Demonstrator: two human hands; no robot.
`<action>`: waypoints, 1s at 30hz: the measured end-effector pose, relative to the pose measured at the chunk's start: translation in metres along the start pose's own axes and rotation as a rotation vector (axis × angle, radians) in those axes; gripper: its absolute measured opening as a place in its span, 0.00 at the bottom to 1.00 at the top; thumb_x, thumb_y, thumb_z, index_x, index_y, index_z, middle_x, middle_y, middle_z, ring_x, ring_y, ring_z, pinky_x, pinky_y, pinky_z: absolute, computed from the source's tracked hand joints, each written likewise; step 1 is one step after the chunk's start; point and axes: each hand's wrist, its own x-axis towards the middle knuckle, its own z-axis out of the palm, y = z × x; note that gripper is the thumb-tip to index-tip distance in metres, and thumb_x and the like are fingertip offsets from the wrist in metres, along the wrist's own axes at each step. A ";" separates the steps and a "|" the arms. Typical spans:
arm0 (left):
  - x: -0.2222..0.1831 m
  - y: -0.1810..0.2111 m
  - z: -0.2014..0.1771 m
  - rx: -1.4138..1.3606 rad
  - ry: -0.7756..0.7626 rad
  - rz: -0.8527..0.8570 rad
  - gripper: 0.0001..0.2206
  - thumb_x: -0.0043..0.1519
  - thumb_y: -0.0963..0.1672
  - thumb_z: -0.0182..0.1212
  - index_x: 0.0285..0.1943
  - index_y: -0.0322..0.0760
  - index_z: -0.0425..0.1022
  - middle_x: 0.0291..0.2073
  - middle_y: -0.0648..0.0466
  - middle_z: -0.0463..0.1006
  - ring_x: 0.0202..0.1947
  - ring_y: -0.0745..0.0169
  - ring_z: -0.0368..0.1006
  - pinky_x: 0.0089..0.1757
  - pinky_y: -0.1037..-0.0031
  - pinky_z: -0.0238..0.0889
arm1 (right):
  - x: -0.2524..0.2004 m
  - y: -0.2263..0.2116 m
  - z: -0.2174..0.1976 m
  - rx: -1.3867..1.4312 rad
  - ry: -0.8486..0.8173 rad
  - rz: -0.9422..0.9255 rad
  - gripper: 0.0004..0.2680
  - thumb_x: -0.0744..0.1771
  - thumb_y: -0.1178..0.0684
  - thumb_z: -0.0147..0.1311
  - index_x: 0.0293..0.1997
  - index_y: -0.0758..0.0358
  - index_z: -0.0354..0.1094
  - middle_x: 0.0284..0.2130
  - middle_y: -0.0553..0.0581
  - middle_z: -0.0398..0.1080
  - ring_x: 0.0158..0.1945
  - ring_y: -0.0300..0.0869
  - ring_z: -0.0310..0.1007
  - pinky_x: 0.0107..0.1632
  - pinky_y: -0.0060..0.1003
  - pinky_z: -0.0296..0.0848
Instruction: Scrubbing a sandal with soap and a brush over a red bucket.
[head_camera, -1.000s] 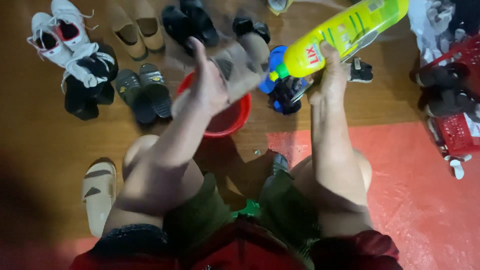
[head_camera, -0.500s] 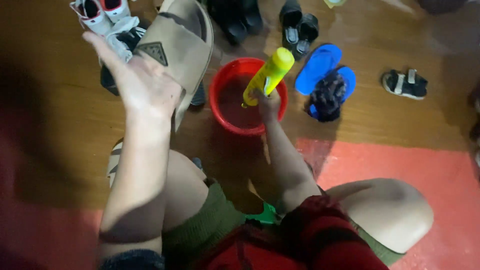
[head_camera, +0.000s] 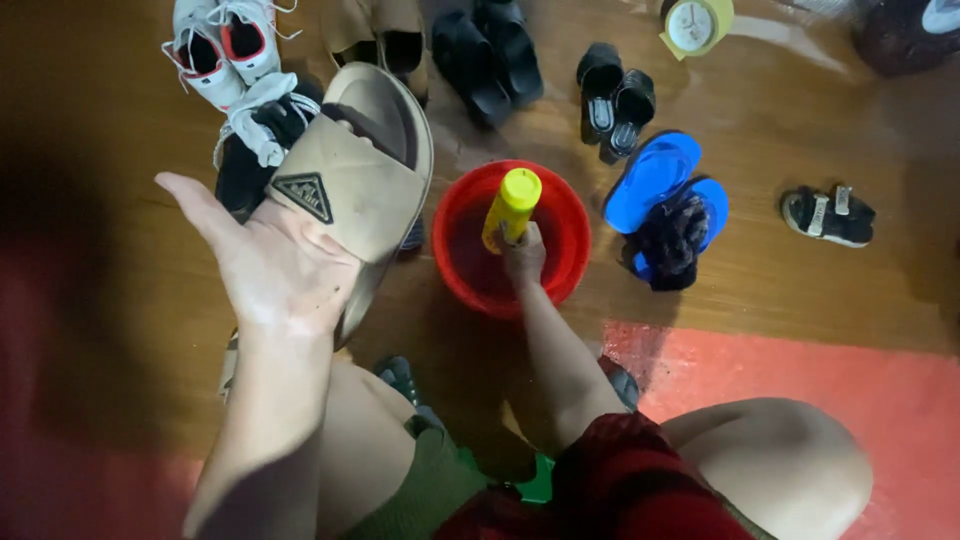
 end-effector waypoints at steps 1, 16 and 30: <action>0.000 -0.001 0.002 0.015 0.024 0.002 0.46 0.54 0.62 0.45 0.67 0.17 0.65 0.62 0.35 0.72 0.62 0.45 0.69 0.67 0.57 0.56 | -0.001 0.003 0.001 -0.024 0.010 -0.062 0.13 0.65 0.48 0.63 0.48 0.62 0.69 0.40 0.57 0.74 0.39 0.49 0.76 0.43 0.40 0.74; 0.002 -0.009 -0.006 0.008 0.032 0.016 0.41 0.58 0.62 0.46 0.63 0.22 0.69 0.57 0.38 0.77 0.54 0.50 0.75 0.59 0.62 0.65 | -0.004 0.011 -0.016 0.452 0.070 0.195 0.14 0.64 0.57 0.62 0.53 0.66 0.66 0.41 0.59 0.76 0.41 0.46 0.79 0.44 0.35 0.78; 0.011 -0.019 -0.011 0.176 0.200 -0.036 0.35 0.48 0.65 0.54 0.47 0.36 0.76 0.30 0.56 0.80 0.18 0.75 0.67 0.19 0.90 0.51 | 0.007 -0.053 -0.089 1.528 0.219 0.394 0.19 0.62 0.37 0.64 0.48 0.59 0.65 0.34 0.58 0.74 0.29 0.40 0.72 0.30 0.31 0.74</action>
